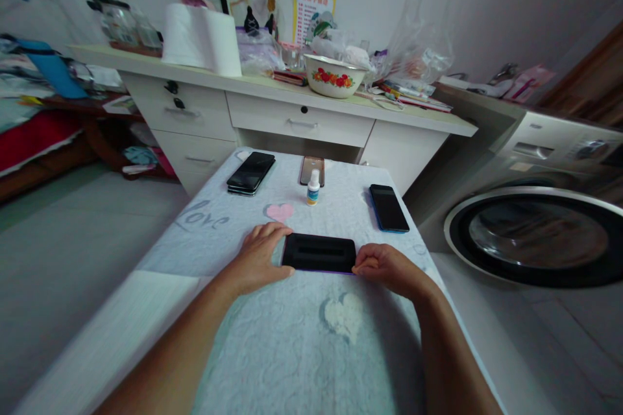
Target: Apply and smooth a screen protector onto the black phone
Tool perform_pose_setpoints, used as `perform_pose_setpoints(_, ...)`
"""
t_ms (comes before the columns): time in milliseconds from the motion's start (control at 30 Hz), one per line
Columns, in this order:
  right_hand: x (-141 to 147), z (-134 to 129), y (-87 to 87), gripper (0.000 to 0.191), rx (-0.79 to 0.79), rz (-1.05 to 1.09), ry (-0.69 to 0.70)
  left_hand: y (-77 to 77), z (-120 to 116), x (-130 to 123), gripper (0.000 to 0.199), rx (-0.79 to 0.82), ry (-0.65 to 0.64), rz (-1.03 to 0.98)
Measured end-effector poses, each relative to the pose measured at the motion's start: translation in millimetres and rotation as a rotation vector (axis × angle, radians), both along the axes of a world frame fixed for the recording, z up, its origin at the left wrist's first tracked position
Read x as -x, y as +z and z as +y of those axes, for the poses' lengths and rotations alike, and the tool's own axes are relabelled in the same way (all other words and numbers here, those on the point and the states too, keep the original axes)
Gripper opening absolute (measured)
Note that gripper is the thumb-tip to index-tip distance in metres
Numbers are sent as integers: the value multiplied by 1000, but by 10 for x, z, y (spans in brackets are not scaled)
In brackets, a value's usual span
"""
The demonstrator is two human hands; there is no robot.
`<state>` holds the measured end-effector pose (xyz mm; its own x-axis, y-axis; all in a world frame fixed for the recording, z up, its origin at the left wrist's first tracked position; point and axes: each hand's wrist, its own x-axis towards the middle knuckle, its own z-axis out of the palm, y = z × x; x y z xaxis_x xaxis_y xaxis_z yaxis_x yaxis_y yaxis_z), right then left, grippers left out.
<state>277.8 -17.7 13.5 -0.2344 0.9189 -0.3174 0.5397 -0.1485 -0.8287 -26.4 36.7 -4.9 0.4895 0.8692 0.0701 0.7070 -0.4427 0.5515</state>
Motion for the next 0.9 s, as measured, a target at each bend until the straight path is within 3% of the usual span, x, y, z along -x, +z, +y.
perform_pose_setpoints(267,5,0,44,10,5,5,-10,44,-13,-20,62,11,13,-1)
perform_pose_setpoints(667,67,143,-47,15,-361,-262,-137,58,-17,-25,63,10,14,1)
perform_pose_setpoints(900,111,222,-99,16,-463,-387,-212,29,-11,-11,64,23,12,9)
